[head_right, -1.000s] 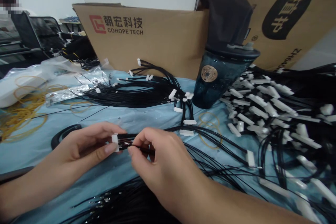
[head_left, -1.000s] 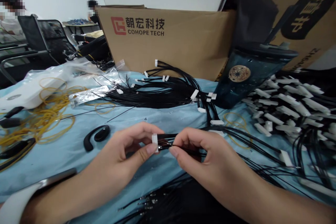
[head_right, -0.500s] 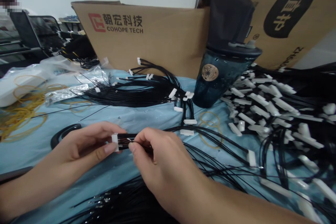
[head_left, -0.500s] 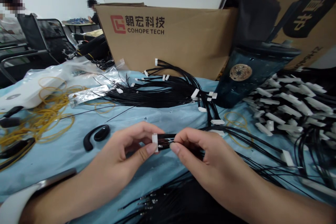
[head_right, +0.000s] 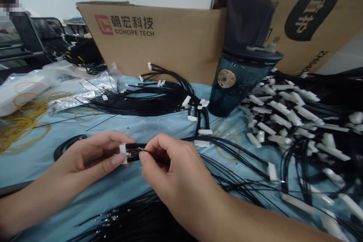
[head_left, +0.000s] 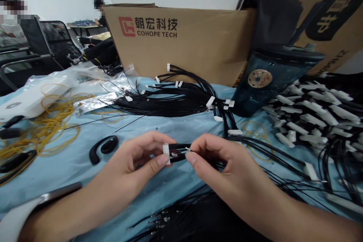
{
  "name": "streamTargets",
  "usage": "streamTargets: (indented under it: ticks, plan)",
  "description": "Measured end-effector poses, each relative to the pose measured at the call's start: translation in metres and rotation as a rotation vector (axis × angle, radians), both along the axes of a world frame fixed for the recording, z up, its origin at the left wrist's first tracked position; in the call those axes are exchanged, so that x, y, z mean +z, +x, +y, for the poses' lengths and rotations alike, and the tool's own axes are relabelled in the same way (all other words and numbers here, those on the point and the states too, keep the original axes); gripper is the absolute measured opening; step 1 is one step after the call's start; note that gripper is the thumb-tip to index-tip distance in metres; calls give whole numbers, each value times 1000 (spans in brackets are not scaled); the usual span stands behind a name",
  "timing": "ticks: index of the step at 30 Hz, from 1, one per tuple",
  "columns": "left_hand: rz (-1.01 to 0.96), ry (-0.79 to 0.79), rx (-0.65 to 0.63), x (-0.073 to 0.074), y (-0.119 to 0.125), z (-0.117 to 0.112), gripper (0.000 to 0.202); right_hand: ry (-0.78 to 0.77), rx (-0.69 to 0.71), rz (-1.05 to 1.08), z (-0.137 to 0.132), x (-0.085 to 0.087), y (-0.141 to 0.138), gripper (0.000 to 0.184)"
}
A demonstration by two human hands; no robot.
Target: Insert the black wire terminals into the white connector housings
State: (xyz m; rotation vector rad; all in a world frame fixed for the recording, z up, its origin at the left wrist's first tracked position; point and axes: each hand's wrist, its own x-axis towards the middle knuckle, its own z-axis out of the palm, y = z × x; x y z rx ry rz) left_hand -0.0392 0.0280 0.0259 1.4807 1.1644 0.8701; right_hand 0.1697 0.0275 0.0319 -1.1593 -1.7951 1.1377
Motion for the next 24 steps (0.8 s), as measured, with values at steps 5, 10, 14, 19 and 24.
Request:
streamTargets:
  ticks: [5,10,14,19,24]
  plan:
    - [26,-21,-1,2,2,1,13,18,-35,-15,2,-1,-2,18]
    - [23,18,-7,-4,0,0,14,106,-71,-73,-1,-3,-2,16]
    - [105,51,1,2,0,0,14,184,-78,-120,-4,-6,1,15]
    - [144,99,30,5,3,1,15,282,-50,-172,-5,-9,3,19]
    - [167,84,26,6,3,1,17,304,-66,-232,-5,-8,0,18]
